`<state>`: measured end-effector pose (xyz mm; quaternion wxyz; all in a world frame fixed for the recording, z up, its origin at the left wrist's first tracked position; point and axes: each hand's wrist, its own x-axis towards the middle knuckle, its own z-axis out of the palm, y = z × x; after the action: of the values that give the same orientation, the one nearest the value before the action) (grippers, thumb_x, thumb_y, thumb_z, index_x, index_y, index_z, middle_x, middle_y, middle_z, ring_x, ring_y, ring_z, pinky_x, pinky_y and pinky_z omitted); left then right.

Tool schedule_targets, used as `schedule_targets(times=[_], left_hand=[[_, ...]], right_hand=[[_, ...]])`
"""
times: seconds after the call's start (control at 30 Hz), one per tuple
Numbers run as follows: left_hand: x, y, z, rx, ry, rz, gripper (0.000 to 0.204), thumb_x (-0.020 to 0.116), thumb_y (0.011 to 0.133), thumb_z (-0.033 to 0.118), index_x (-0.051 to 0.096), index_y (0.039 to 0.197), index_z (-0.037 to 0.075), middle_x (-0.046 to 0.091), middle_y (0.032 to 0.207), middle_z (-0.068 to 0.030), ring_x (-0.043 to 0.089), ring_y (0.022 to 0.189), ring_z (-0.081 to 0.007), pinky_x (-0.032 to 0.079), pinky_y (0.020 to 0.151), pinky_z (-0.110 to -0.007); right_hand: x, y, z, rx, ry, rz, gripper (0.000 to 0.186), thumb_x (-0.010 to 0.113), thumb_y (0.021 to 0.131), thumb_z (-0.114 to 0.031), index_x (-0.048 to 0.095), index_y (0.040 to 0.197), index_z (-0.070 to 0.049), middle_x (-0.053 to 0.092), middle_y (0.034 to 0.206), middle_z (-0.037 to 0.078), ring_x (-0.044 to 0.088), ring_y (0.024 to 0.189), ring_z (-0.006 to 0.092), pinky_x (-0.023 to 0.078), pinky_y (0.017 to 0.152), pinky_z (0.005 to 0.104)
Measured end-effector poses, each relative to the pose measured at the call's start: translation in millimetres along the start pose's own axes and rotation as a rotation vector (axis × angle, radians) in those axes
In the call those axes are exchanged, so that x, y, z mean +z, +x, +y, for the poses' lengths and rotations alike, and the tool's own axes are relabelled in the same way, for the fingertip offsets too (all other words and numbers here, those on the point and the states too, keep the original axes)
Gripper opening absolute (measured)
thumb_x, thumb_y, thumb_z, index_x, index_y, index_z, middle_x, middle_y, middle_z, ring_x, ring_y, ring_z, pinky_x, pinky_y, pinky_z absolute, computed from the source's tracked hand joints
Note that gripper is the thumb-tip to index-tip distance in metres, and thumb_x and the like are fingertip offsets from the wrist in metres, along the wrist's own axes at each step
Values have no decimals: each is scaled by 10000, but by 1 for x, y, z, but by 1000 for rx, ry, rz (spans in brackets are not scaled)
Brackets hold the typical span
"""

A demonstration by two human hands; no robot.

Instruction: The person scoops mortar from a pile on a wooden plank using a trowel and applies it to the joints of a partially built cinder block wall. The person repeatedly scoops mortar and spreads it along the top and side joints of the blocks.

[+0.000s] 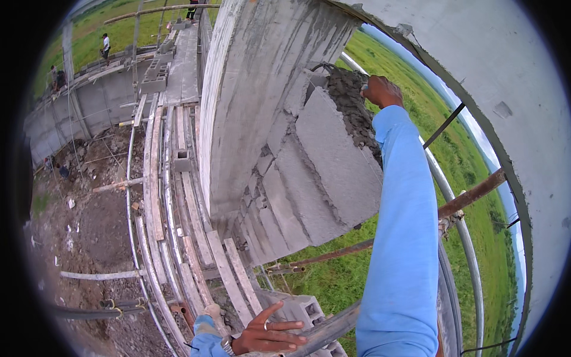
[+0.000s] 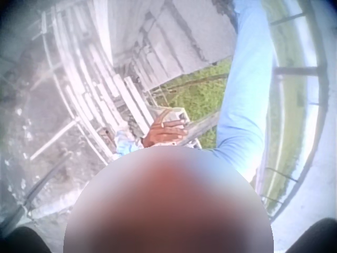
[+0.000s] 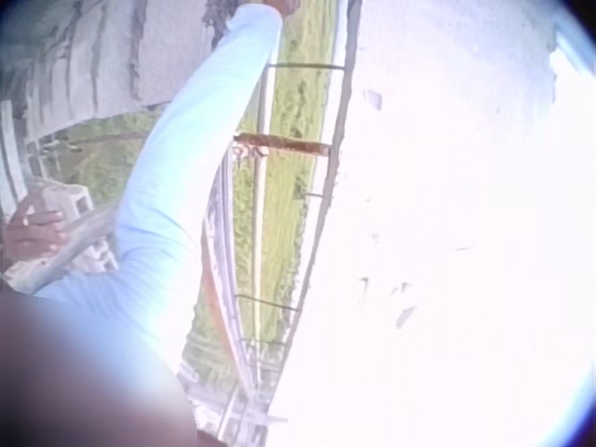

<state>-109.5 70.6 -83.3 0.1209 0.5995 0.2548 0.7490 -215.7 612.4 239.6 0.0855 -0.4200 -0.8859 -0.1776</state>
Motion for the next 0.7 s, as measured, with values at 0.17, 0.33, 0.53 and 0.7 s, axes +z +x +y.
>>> schedule_targets(times=[0.17, 0.33, 0.53, 0.7], left_hand=[[2, -5, -3, -17, -25, -15, 171, 671, 977, 105, 740, 1130, 72, 787, 1247, -94, 638, 1353, -404, 115, 1277, -714], [0, -3, 0, -22, -27, -12, 175, 658, 982, 89, 739, 1137, 74, 787, 1248, -100, 632, 1360, -403, 97, 1286, -704], [2, -5, 4, -94, -42, -2, 211, 693, 974, 92, 732, 1182, 102, 775, 1269, -88, 644, 1337, -397, 146, 1287, -697], [10, -9, 6, -204, -115, 70, 317, 738, 960, 66, 745, 1263, 156, 767, 1298, -35, 625, 1365, -333, 185, 1322, -650]], right_hand=[[3, -3, 3, 116, 161, -74, 489, 790, 913, -438, 742, 1152, -14, 724, 1289, 218, 718, 1146, 394, 542, 957, 505], [0, 3, -3, 41, 32, 8, 423, 803, 927, -322, 714, 1151, 25, 756, 1015, 188, 717, 755, 289, 538, 602, 427], [-3, -2, -15, -57, -189, 92, 454, 801, 912, -338, 732, 1185, 18, 770, 1117, 224, 762, 958, 380, 573, 837, 526], [-27, -15, -20, -22, -154, -78, 444, 824, 884, -346, 765, 1155, 0, 742, 1221, 254, 723, 1123, 427, 546, 983, 521]])
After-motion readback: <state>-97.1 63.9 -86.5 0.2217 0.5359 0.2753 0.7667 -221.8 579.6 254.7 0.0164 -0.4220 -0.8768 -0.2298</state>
